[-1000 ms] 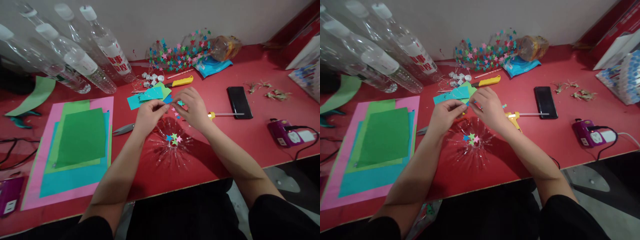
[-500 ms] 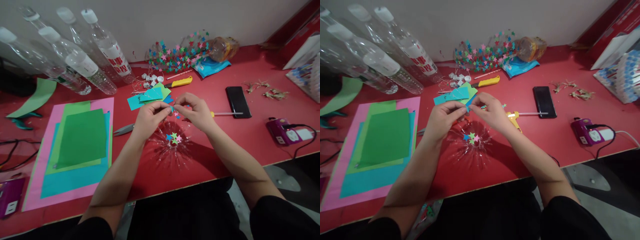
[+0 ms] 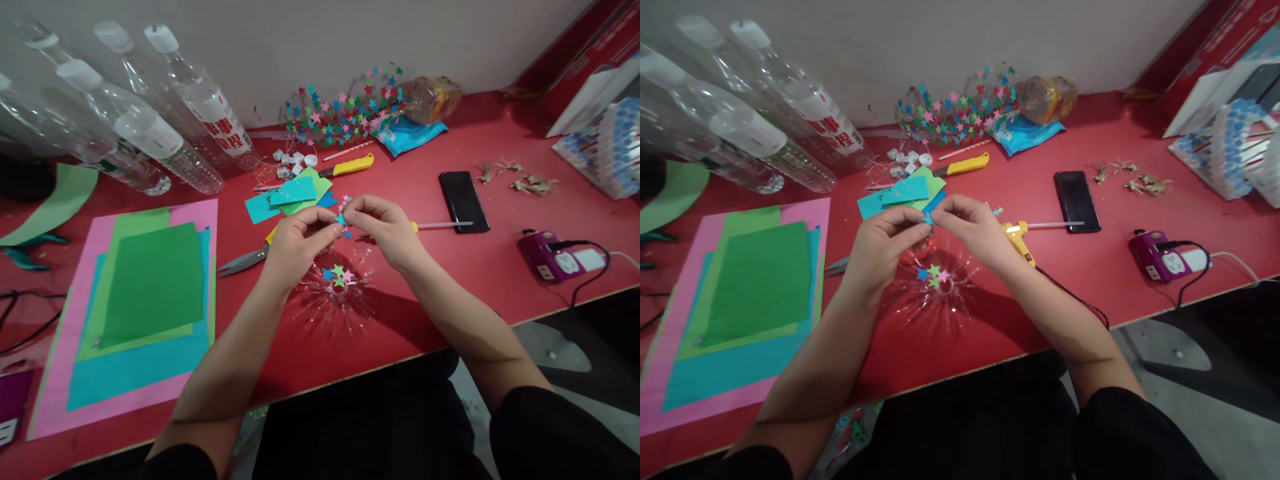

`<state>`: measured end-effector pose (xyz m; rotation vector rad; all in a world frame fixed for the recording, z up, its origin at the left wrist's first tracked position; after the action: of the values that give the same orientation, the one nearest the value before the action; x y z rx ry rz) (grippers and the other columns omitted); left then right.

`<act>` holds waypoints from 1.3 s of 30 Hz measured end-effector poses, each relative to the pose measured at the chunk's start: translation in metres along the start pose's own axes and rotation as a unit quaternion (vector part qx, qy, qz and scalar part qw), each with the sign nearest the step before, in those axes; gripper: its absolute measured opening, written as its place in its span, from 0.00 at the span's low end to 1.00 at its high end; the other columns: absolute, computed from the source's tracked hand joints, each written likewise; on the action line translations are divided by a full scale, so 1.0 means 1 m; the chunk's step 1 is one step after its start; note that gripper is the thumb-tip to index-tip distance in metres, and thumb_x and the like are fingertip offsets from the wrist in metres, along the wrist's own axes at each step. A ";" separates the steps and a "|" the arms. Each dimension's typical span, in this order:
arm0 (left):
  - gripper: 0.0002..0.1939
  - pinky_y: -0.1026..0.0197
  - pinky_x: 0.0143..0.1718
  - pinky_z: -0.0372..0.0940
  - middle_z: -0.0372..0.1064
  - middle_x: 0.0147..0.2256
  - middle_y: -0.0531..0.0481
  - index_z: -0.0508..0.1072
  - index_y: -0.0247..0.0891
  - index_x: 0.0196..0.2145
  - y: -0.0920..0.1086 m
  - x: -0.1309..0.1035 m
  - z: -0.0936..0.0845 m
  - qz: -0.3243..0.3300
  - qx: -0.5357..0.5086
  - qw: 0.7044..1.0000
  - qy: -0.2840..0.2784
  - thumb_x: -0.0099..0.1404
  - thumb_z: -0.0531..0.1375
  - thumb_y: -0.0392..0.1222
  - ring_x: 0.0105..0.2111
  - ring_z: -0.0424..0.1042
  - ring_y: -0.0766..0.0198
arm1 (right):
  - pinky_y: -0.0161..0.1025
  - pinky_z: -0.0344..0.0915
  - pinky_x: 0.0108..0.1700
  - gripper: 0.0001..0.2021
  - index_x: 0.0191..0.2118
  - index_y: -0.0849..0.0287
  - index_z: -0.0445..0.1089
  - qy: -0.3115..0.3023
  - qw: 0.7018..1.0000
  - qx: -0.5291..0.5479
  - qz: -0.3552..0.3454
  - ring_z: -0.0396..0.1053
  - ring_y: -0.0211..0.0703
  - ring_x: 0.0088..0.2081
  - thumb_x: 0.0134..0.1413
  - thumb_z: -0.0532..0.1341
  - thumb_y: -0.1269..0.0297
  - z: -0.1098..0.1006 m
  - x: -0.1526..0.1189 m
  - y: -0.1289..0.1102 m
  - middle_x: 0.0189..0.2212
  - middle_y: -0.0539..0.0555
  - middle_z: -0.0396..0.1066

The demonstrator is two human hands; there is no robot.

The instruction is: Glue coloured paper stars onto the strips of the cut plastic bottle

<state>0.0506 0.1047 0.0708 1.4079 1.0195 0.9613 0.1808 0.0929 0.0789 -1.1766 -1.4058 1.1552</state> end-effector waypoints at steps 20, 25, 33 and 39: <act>0.03 0.66 0.24 0.61 0.70 0.23 0.54 0.72 0.38 0.27 -0.008 0.010 -0.025 -0.002 -0.004 0.999 0.046 0.55 0.63 0.38 0.21 0.64 0.72 | 0.40 0.54 0.27 0.13 0.31 0.57 0.67 0.058 0.835 -0.504 0.214 0.67 0.45 0.28 0.47 0.62 0.52 -0.105 -0.030 0.079 0.26 0.56 0.70; 0.04 0.67 0.23 0.62 0.69 0.22 0.54 0.72 0.39 0.26 -0.008 0.012 -0.031 -0.007 -0.012 0.998 0.063 0.54 0.64 0.39 0.20 0.63 0.72 | 0.37 0.57 0.25 0.18 0.34 0.54 0.57 0.137 0.954 -0.181 0.196 0.65 0.37 0.22 0.43 0.67 0.55 -0.116 -0.029 0.071 0.24 0.48 0.67; 0.03 0.65 0.25 0.59 0.67 0.23 0.54 0.71 0.39 0.26 -0.013 0.013 -0.021 0.008 0.045 0.998 0.043 0.56 0.62 0.38 0.22 0.62 0.71 | 0.34 0.64 0.28 0.17 0.35 0.56 0.66 0.127 0.968 0.135 0.167 0.64 0.32 0.24 0.35 0.69 0.62 -0.076 -0.024 0.062 0.27 0.45 0.66; 0.03 0.63 0.28 0.59 0.67 0.23 0.54 0.71 0.39 0.26 -0.020 0.017 -0.025 0.016 0.114 0.991 0.065 0.56 0.61 0.39 0.25 0.64 0.68 | 0.35 0.63 0.26 0.16 0.39 0.57 0.70 0.004 0.975 0.152 0.164 0.66 0.34 0.24 0.45 0.68 0.58 -0.035 -0.032 0.063 0.31 0.51 0.73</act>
<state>0.0304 0.1294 0.0530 1.5700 1.2378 0.9944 0.2253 0.0708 0.0179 -1.2160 -1.0030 1.5323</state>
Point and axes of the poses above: each hand's wrist, its own x-axis towards the middle knuckle, its own z-axis out of the palm, y = z × x, the point moved 8 cm from there along x, towards the middle knuckle
